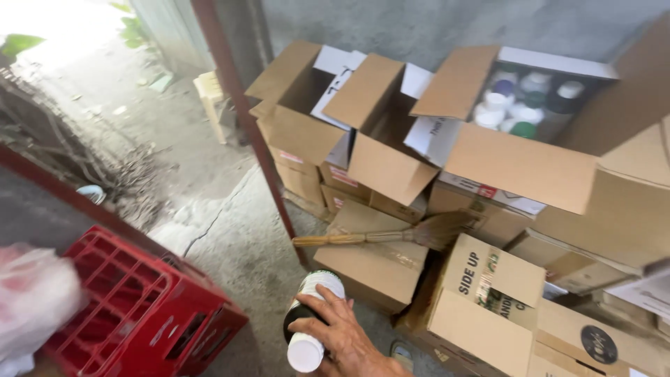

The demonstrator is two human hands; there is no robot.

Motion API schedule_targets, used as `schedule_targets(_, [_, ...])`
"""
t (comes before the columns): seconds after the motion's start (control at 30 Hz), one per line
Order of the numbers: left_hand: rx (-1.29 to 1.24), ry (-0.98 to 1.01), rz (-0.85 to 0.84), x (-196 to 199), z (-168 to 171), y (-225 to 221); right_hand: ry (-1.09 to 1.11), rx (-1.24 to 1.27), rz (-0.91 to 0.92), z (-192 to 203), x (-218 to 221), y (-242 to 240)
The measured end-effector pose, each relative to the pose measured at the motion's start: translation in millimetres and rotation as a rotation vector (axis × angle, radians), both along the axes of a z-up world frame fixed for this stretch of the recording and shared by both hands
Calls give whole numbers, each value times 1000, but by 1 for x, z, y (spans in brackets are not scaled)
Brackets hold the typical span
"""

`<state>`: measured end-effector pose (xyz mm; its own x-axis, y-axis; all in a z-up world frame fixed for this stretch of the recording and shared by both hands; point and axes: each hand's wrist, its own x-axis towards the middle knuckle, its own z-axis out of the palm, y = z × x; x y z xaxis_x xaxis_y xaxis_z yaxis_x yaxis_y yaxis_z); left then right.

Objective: Packing various agricultural chemical bottles into cardboard boxes.

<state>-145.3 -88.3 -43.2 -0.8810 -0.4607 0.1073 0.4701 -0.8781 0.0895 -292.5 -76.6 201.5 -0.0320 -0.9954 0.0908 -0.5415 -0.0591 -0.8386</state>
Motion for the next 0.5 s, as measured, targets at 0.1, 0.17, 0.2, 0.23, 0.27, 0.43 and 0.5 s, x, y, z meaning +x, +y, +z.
schedule_targets(0.1, [-43, 36, -68, -70, 62, -36, 48, -42, -118, -5, -29, 12])
schedule_targets(0.17, [-63, 59, -89, -109, 83, -40, 126, -128, -160, -9, -53, 18])
schedule_targets(0.2, [-170, 11, -21, -124, 89, -36, 154, -138, -194, -4, -63, 22])
schedule_targets(0.23, [-277, -35, 49, -140, 94, -32, 182, -149, -227, 1, -73, 25])
schedule_targets(0.27, [-281, -30, 45, -151, 85, -34, 187, -154, -232, 0, -86, 27])
schedule_targets(0.43, [-25, -190, -29, -236, -78, -68, 193, -298, -323, 11, -147, 36])
schedule_targets(0.5, [-9, -221, 1, -272, -43, -72, 205, -347, -359, 14, -172, 41])
